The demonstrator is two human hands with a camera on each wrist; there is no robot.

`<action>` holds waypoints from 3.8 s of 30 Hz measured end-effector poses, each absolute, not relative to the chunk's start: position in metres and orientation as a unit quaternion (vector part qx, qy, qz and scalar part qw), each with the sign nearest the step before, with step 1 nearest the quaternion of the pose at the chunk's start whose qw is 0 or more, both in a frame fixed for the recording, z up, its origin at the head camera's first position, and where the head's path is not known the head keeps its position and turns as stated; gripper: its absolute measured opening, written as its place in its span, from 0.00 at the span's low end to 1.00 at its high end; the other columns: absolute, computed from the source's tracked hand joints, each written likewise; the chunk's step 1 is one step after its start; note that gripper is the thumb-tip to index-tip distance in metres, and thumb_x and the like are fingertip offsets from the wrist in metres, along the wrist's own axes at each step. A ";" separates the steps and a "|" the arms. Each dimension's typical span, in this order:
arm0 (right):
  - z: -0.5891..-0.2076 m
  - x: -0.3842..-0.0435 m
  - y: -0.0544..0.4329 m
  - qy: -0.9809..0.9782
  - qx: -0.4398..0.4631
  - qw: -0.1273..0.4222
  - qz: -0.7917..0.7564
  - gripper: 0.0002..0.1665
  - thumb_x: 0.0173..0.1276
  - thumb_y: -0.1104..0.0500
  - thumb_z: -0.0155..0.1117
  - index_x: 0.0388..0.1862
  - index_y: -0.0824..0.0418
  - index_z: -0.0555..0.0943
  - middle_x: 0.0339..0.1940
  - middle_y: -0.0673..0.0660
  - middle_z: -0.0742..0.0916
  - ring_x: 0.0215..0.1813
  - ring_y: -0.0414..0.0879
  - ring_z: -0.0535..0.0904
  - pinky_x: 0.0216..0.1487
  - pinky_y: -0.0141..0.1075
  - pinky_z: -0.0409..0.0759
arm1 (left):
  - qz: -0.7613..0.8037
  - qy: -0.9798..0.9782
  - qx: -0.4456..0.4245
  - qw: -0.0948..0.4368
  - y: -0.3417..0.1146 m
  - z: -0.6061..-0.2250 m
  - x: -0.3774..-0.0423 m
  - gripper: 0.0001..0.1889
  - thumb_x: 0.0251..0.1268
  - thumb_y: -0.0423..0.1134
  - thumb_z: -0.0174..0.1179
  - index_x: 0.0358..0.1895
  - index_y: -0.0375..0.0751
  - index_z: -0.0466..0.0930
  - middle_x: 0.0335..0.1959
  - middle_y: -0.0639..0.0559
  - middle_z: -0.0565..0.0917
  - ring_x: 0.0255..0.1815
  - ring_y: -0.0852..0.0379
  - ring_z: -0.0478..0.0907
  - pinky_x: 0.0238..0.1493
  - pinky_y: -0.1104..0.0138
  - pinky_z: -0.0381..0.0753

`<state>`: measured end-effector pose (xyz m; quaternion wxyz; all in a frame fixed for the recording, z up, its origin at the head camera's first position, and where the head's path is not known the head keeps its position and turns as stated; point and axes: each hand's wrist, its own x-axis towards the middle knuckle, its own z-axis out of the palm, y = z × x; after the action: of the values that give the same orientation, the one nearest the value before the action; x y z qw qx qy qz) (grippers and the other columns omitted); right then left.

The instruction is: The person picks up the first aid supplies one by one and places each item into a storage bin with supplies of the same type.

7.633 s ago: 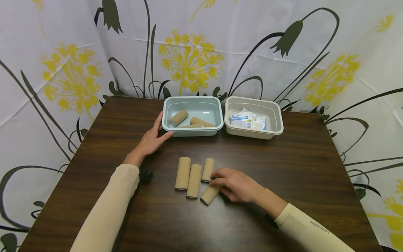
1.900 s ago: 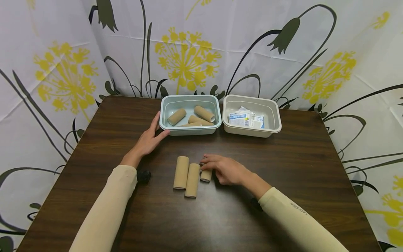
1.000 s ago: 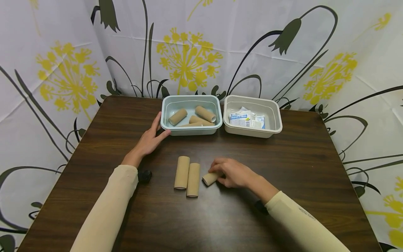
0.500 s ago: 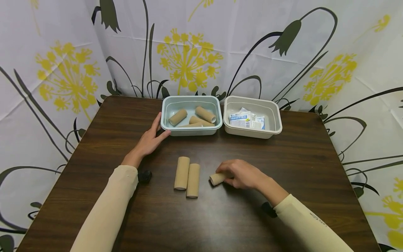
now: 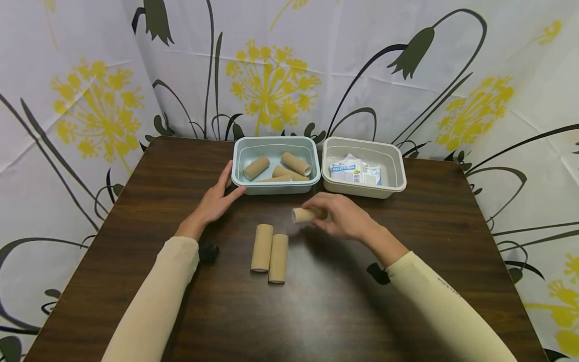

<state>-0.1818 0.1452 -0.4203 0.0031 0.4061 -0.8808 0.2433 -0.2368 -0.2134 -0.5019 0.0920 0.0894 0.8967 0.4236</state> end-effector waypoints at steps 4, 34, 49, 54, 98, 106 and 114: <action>-0.415 -0.200 0.131 -0.890 0.389 0.030 0.236 0.21 0.63 0.61 0.71 0.55 0.57 0.82 0.50 0.53 0.85 0.49 0.46 0.80 0.50 0.42 0.77 | 0.423 0.897 0.090 0.091 -0.213 -0.502 -0.237 0.43 0.69 0.68 0.48 0.74 0.82 0.25 0.77 0.47 0.55 0.77 0.36 0.45 0.66 0.32 0.45; -0.443 -0.263 0.035 -0.914 0.279 0.057 0.288 0.23 0.69 0.62 0.63 0.64 0.59 0.78 0.55 0.55 0.82 0.57 0.47 0.75 0.60 0.36 0.70 | 0.433 0.892 0.098 0.081 -0.212 -0.505 -0.237 0.42 0.70 0.66 0.48 0.75 0.80 0.27 0.77 0.47 0.57 0.77 0.37 0.47 0.67 0.34 0.47; -0.457 -0.235 0.056 -0.868 0.305 0.126 0.370 0.20 0.68 0.69 0.61 0.58 0.63 0.82 0.61 0.58 0.81 0.66 0.50 0.73 0.67 0.37 0.66 | 0.429 0.895 0.096 0.080 -0.213 -0.503 -0.238 0.43 0.70 0.66 0.49 0.75 0.79 0.26 0.77 0.49 0.56 0.77 0.37 0.46 0.68 0.34 0.46; -0.459 -0.213 0.064 -0.834 0.330 0.144 0.417 0.20 0.65 0.71 0.63 0.56 0.63 0.82 0.59 0.60 0.82 0.66 0.51 0.73 0.66 0.39 0.68 | 0.432 0.894 0.094 0.078 -0.213 -0.504 -0.237 0.42 0.70 0.66 0.49 0.75 0.80 0.27 0.77 0.48 0.56 0.77 0.38 0.46 0.68 0.34 0.46; -0.454 -0.123 0.096 -0.822 0.541 -0.128 0.126 0.21 0.54 0.69 0.68 0.46 0.53 0.88 0.48 0.47 0.84 0.54 0.41 0.77 0.53 0.33 0.76 | 0.431 0.893 0.105 0.069 -0.213 -0.505 -0.237 0.42 0.72 0.63 0.49 0.76 0.78 0.28 0.76 0.44 0.57 0.77 0.37 0.48 0.68 0.35 0.46; -0.453 -0.113 0.103 -0.818 0.526 -0.173 0.155 0.22 0.57 0.68 0.69 0.51 0.52 0.86 0.49 0.45 0.84 0.50 0.35 0.78 0.50 0.29 0.77 | 0.432 0.893 0.100 0.071 -0.213 -0.504 -0.237 0.42 0.71 0.64 0.49 0.76 0.78 0.28 0.76 0.45 0.57 0.77 0.37 0.47 0.68 0.35 0.46; -0.457 -0.108 0.110 -0.823 0.526 -0.149 0.156 0.25 0.60 0.65 0.69 0.55 0.47 0.85 0.48 0.44 0.82 0.50 0.34 0.77 0.48 0.29 0.77 | 0.432 0.893 0.101 0.075 -0.213 -0.503 -0.238 0.42 0.71 0.64 0.49 0.76 0.78 0.27 0.76 0.43 0.57 0.77 0.36 0.47 0.68 0.34 0.45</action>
<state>-0.1080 0.1100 -0.4569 -0.1493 0.5257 -0.8227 0.1564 -0.2377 -0.2133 -0.5031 0.0750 0.1006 0.8929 0.4325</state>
